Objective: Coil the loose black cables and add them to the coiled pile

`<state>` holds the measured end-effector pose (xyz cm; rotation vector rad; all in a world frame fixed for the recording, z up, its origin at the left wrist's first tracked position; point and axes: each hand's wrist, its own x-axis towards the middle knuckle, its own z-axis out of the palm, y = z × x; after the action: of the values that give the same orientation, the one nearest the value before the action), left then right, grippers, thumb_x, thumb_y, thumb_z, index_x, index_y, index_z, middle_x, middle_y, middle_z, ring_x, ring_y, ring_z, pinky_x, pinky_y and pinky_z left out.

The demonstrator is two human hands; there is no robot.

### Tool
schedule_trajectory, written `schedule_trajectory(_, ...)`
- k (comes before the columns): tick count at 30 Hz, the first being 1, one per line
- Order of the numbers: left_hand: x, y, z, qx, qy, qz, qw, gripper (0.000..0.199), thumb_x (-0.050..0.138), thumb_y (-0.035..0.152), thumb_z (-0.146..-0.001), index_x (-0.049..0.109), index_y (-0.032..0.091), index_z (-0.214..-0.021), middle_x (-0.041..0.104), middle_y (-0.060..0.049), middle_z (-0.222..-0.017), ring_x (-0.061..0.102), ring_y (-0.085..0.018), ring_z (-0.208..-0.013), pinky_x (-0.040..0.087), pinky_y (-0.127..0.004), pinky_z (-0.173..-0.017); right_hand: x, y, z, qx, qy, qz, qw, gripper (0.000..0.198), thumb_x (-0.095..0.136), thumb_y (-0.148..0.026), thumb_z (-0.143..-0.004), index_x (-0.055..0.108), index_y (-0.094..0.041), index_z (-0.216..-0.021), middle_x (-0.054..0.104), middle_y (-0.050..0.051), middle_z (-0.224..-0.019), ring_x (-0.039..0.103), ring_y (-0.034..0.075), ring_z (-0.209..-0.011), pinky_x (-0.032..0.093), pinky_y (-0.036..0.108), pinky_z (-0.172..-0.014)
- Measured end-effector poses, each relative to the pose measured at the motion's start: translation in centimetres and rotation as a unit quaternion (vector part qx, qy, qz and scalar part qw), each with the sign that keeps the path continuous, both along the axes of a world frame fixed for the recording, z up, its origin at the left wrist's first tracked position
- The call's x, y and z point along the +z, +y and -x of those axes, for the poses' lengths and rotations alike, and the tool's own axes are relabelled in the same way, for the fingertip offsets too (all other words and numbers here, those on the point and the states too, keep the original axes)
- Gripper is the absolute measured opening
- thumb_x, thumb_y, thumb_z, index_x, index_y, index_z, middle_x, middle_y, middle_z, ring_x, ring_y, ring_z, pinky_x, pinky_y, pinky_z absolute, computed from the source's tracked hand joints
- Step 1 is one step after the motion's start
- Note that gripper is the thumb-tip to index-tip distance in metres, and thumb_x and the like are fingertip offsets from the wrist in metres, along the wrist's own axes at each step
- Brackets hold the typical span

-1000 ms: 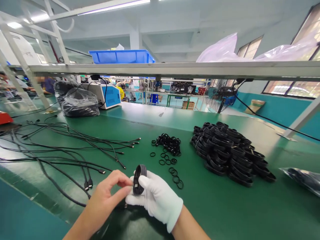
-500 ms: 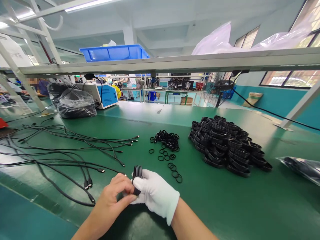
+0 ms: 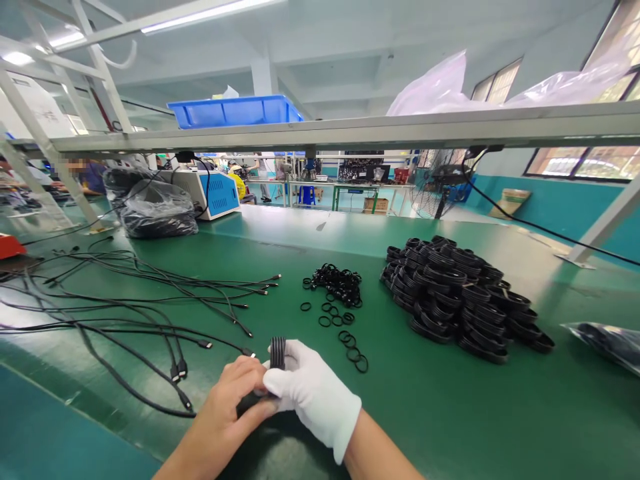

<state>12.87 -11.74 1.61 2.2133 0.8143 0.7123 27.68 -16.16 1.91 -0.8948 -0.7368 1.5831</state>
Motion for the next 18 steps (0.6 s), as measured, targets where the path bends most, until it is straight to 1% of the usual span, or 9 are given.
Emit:
schedule_trajectory(1, 0.2, 0.3, 0.4, 0.002, -0.009, 0.027, 1.000, 0.003, 0.059, 0.018, -0.078, 0.060, 0.021, -0.076, 0.060, -0.001, -0.083, 0.053, -0.019, -0.085, 0.040, -0.031, -0.079, 0.0, 0.0, 0.0, 0.003, 0.002, 0.001, 1.000, 0.048, 0.078, -0.027, -0.061, 0.050, -0.015, -0.098, 0.055, 0.004, -0.092, 0.057, 0.015, -0.081, 0.048, 0.030, -0.068)
schedule_trajectory(3, 0.7, 0.7, 1.0, 0.044, -0.040, 0.053, 0.997, 0.010, 0.053, 0.021, -0.082, 0.062, 0.022, -0.086, 0.062, -0.001, -0.087, 0.056, -0.018, -0.085, 0.043, -0.029, -0.078, 0.0, 0.0, 0.0, 0.019, 0.000, 0.008, 1.000, 0.051, 0.079, -0.027, -0.058, 0.051, -0.015, -0.100, 0.054, 0.004, -0.096, 0.058, 0.017, -0.085, 0.049, 0.034, -0.073)
schedule_trajectory(4, 0.9, 0.8, 1.2, 0.075, -0.055, 0.044, 0.995, 0.012, 0.051, 0.021, -0.083, 0.062, 0.023, -0.089, 0.062, -0.001, -0.088, 0.057, -0.017, -0.084, 0.044, -0.028, -0.077, 0.0, 0.0, 0.0, 0.029, -0.004, 0.011, 1.000, 0.053, 0.080, -0.027, -0.057, 0.052, -0.016, -0.100, 0.053, 0.004, -0.096, 0.058, 0.017, -0.086, 0.049, 0.034, -0.073)
schedule_trajectory(6, 0.8, 0.9, 1.2, 0.118, -0.069, -0.005, 0.991, 0.016, 0.052, 0.018, -0.081, 0.061, 0.023, -0.093, 0.062, -0.001, -0.088, 0.058, -0.017, -0.080, 0.045, -0.028, -0.075, -0.2, 0.0, 0.2, 0.047, -0.015, 0.004, 0.999, 0.054, 0.080, -0.028, -0.055, 0.054, -0.016, -0.100, 0.053, 0.004, -0.097, 0.058, 0.017, -0.087, 0.049, 0.033, -0.072)
schedule_trajectory(9, 0.2, 0.7, 0.3, 0.118, -0.070, -0.086, 0.987, 0.022, 0.051, 0.011, -0.078, 0.061, 0.023, -0.095, 0.063, -0.001, -0.089, 0.060, -0.015, -0.077, 0.046, -0.026, -0.073, -0.5, 0.0, 0.4, 0.066, -0.035, -0.019, 0.997, 0.051, 0.079, -0.027, -0.056, 0.055, -0.017, -0.099, 0.056, 0.005, -0.097, 0.059, 0.018, -0.086, 0.049, 0.031, -0.070)
schedule_trajectory(12, -0.2, 0.7, -0.4, 0.127, -0.072, -0.136, 0.980, 0.020, 0.048, 0.009, -0.080, 0.062, 0.021, -0.087, 0.066, -0.001, -0.084, 0.062, -0.016, -0.079, 0.047, -0.025, -0.072, -0.6, 0.1, 0.5, 0.073, -0.045, -0.008, 0.996, 0.052, 0.079, -0.025, -0.055, 0.054, -0.017, -0.100, 0.057, 0.005, -0.097, 0.060, 0.020, -0.087, 0.050, 0.033, -0.071)
schedule_trajectory(14, 0.1, 0.8, -0.7, 0.133, -0.063, -0.134, 0.980, 0.021, 0.048, 0.008, -0.079, 0.063, 0.021, -0.085, 0.066, -0.001, -0.082, 0.062, -0.016, -0.077, 0.047, -0.025, -0.071, -0.6, 0.1, 0.4, 0.079, -0.039, -0.004, 0.996, 0.054, 0.079, -0.023, -0.054, 0.054, -0.018, -0.102, 0.058, 0.005, -0.098, 0.060, 0.021, -0.089, 0.049, 0.034, -0.073)
schedule_trajectory(18, 1.1, 1.0, -0.7, 0.123, -0.021, -0.090, 0.988, 0.023, 0.048, 0.004, -0.073, 0.063, 0.021, -0.081, 0.063, 0.001, -0.078, 0.061, -0.015, -0.072, 0.046, -0.024, -0.067, -0.5, 0.1, 0.3, 0.083, -0.051, -0.020, 0.995, 0.054, 0.079, -0.016, -0.051, 0.057, -0.017, -0.100, 0.059, 0.004, -0.098, 0.060, 0.020, -0.090, 0.047, 0.037, -0.082)
